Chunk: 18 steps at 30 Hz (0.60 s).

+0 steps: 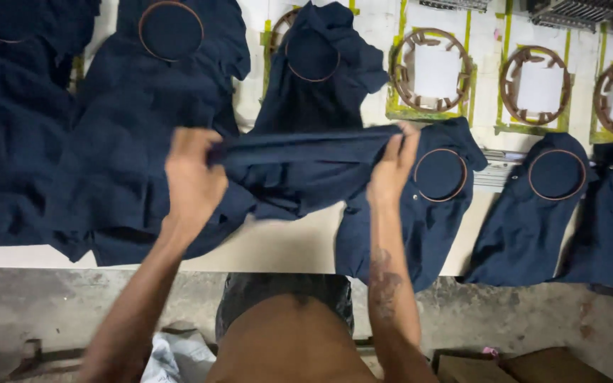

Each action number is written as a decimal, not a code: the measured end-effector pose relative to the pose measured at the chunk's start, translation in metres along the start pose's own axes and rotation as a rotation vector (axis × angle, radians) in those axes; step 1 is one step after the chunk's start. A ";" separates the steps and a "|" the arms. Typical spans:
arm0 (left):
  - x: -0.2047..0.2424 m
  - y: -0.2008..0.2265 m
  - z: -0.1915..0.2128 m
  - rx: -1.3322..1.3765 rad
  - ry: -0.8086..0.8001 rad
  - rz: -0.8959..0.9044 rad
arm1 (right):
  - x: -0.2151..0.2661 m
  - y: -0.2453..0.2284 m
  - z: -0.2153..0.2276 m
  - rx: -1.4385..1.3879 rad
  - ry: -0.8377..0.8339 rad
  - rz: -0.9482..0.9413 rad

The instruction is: Placing and smoothing dark blue fabric garments onto circular embroidery hoops on a multi-head embroidery machine.

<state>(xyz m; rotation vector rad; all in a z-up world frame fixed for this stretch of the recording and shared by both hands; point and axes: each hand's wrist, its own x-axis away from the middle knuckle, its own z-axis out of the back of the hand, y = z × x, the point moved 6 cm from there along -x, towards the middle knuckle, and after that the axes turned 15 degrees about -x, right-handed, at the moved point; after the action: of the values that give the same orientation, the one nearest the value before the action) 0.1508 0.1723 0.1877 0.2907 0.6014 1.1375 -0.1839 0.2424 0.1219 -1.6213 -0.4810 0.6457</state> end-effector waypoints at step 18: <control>0.002 -0.057 0.010 0.166 -0.504 -0.272 | 0.022 -0.070 0.050 0.568 -0.610 0.230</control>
<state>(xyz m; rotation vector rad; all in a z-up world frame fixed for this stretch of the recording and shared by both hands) 0.2004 0.1521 0.1658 0.5984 0.2747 0.7127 -0.1959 0.3048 0.1844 -0.9272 -0.4902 1.3328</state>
